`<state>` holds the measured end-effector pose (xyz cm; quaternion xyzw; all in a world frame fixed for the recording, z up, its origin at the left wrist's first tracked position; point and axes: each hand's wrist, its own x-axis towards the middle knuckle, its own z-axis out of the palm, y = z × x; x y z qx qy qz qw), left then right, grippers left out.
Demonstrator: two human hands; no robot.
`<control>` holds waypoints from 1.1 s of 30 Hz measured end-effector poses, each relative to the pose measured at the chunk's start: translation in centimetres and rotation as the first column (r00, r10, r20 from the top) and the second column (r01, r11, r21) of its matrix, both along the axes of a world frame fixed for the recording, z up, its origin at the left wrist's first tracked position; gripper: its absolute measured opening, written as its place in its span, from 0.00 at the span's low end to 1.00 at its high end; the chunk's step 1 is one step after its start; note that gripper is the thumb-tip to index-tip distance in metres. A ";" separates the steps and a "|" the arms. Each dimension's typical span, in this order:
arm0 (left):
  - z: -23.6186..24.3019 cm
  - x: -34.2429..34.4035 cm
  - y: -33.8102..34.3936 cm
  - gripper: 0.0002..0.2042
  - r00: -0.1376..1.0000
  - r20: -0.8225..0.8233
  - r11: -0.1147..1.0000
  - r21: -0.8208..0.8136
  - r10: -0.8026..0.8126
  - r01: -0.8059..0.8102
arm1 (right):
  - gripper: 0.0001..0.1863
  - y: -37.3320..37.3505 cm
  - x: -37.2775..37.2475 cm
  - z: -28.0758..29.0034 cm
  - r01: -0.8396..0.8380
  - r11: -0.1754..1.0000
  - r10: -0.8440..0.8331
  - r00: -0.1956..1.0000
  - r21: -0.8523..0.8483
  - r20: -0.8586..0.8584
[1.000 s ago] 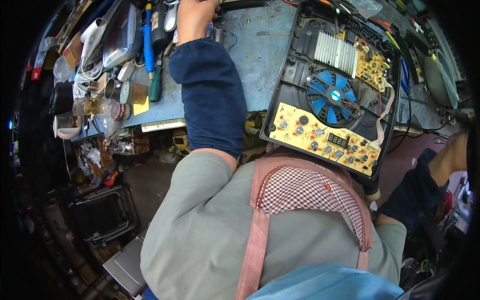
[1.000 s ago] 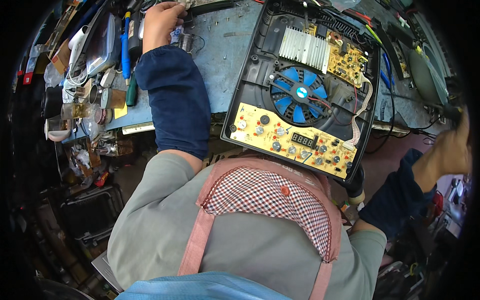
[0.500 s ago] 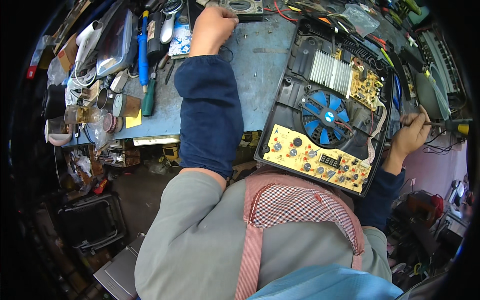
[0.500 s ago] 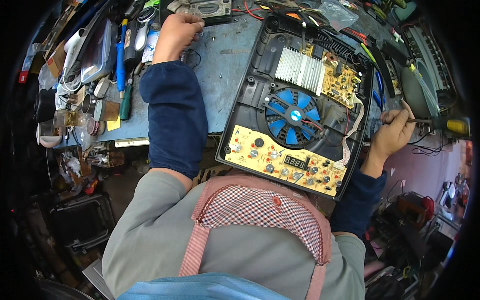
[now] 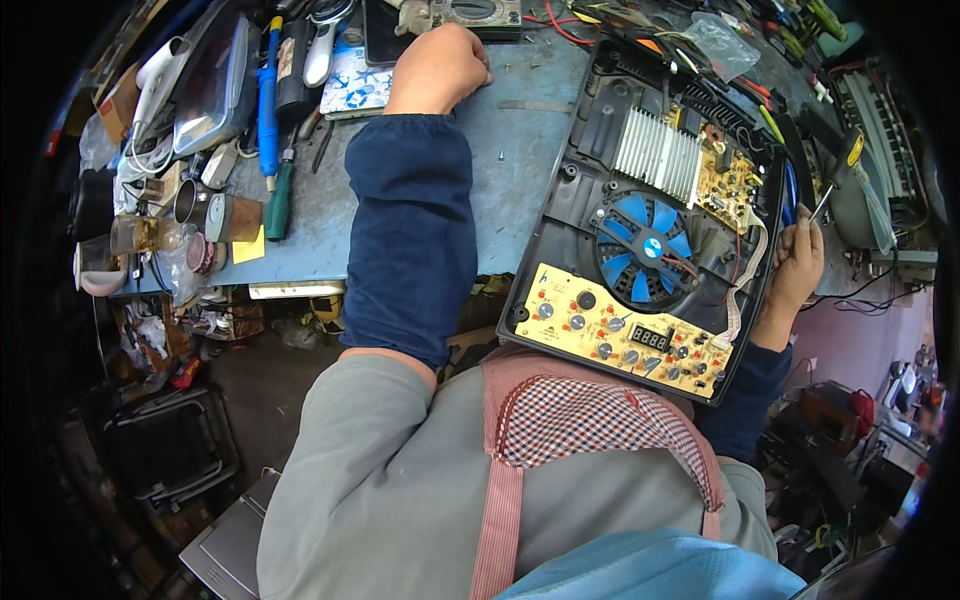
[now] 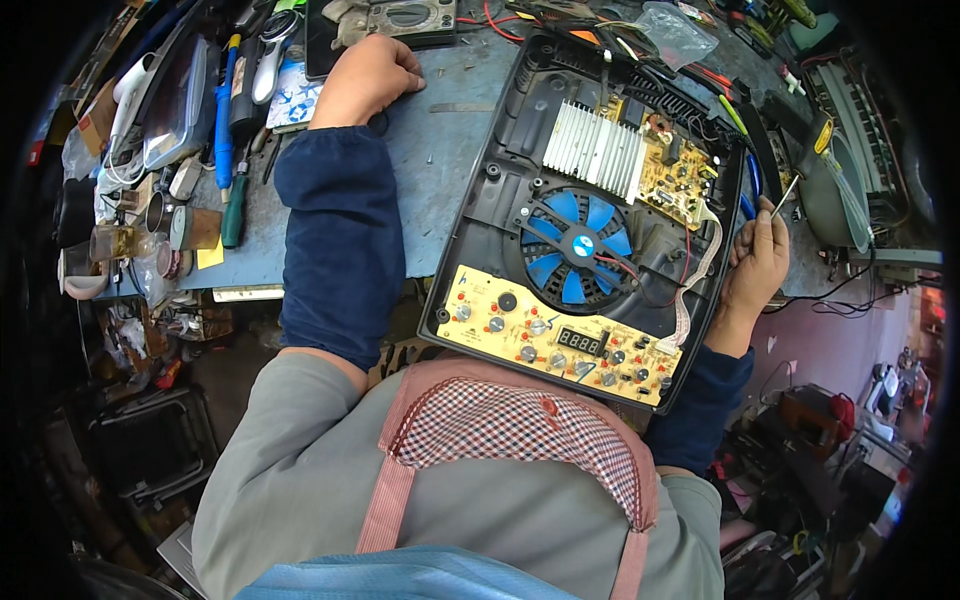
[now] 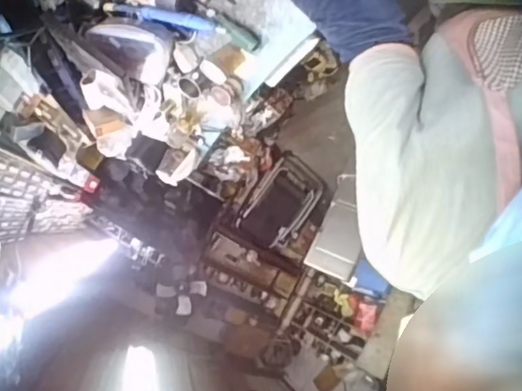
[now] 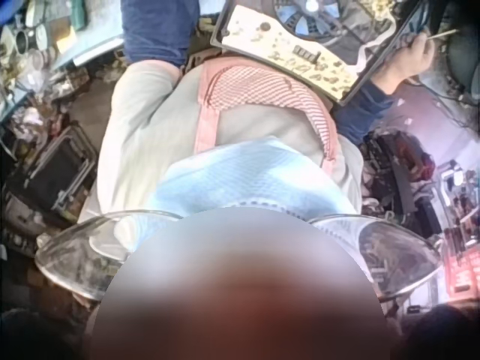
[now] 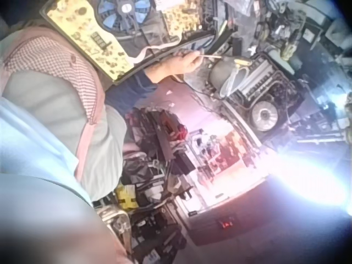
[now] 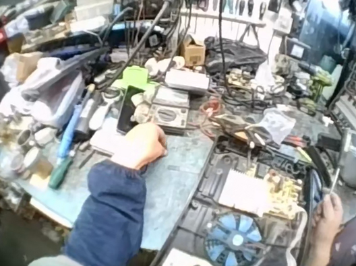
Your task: The person works on an open electronic device, using a screwdriver to adjust components and a soldering iron to work on the circuit board. They manipulate wires and small parts while the device remains on the workbench.
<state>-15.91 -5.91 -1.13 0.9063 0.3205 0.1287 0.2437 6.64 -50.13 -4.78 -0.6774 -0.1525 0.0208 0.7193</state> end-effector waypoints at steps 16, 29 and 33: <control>-0.3 0.7 -0.1 0.11 0.998 -0.022 0.997 -0.044 -0.065 0.064 | 0.18 -0.1 0.1 -0.2 -0.021 1.000 0.021 0.999 -0.016 0.028; -2.9 4.8 -2.9 0.08 0.985 0.122 0.965 0.246 -0.120 0.087 | 0.17 -0.3 0.2 -0.5 -0.025 0.999 0.026 0.999 -0.020 0.043; -2.6 4.5 -3.5 0.09 0.988 0.061 0.924 0.366 -0.143 0.111 | 0.17 0.0 0.0 -0.1 -0.020 1.000 0.019 0.999 0.009 0.029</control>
